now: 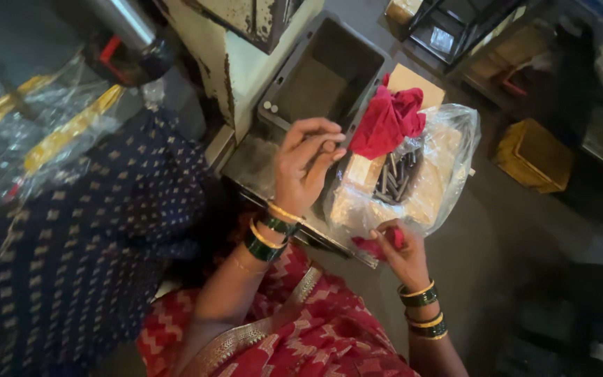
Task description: The person sits on the floor and wipes several metal rods with a red cloth. They pick up rods from a plastic bag, wipe each one, and place them back into the bag. The person also briefly operates a nearby machine lever.
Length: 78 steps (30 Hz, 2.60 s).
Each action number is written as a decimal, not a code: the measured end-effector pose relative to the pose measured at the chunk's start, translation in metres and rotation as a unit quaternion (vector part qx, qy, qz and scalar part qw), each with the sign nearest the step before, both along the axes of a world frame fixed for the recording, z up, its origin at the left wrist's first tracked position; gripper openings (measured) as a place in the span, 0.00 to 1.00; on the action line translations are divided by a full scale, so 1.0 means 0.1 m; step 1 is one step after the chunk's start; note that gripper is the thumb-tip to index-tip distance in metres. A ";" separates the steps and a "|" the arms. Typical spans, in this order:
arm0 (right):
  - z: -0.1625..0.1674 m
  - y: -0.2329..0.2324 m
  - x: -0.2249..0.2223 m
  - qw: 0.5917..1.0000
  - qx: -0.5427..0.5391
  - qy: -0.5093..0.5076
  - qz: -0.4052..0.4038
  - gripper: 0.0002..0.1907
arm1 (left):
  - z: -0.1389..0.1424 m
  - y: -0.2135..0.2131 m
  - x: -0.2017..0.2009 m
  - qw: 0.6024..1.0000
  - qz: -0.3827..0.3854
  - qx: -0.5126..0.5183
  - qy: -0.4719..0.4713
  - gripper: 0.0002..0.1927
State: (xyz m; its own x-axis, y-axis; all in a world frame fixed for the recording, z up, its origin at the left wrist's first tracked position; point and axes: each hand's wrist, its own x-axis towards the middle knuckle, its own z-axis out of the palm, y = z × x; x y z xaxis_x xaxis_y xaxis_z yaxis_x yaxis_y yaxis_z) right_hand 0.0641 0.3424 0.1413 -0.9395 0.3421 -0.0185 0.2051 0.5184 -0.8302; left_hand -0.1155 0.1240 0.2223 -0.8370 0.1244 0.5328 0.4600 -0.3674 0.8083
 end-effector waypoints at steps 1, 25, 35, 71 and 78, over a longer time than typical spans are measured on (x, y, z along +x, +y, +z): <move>-0.03 0.01 -0.05 1.000 -0.002 -0.002 -0.008 0.06 | -0.07 0.06 -0.15 1.000 -0.020 0.002 -0.004 0.07; -0.50 0.33 -0.34 0.987 -0.155 -0.013 -0.030 0.05 | -1.16 0.65 -0.88 0.855 0.000 -0.483 0.187 0.07; -0.37 0.45 -0.09 0.981 -0.193 0.007 -0.017 0.03 | -1.07 0.72 -0.74 0.806 0.008 -0.555 0.207 0.14; -0.53 1.60 0.51 0.946 -0.290 -0.011 -0.142 0.06 | -1.97 2.43 -2.29 0.748 -0.178 -0.576 -0.277 0.25; -0.47 1.48 0.43 0.943 -0.306 -0.023 -0.128 0.05 | -2.04 2.37 -2.33 0.725 -0.085 -0.683 0.037 0.34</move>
State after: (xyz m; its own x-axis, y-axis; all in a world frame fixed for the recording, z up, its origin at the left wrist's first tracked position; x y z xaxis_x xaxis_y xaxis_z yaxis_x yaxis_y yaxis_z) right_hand 0.1076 0.4904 0.0947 -0.8212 0.4692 -0.3248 0.3015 -0.1265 -0.9450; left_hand -0.3489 0.3615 0.0185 -0.7231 0.6760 -0.1417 0.5621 0.6952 0.4480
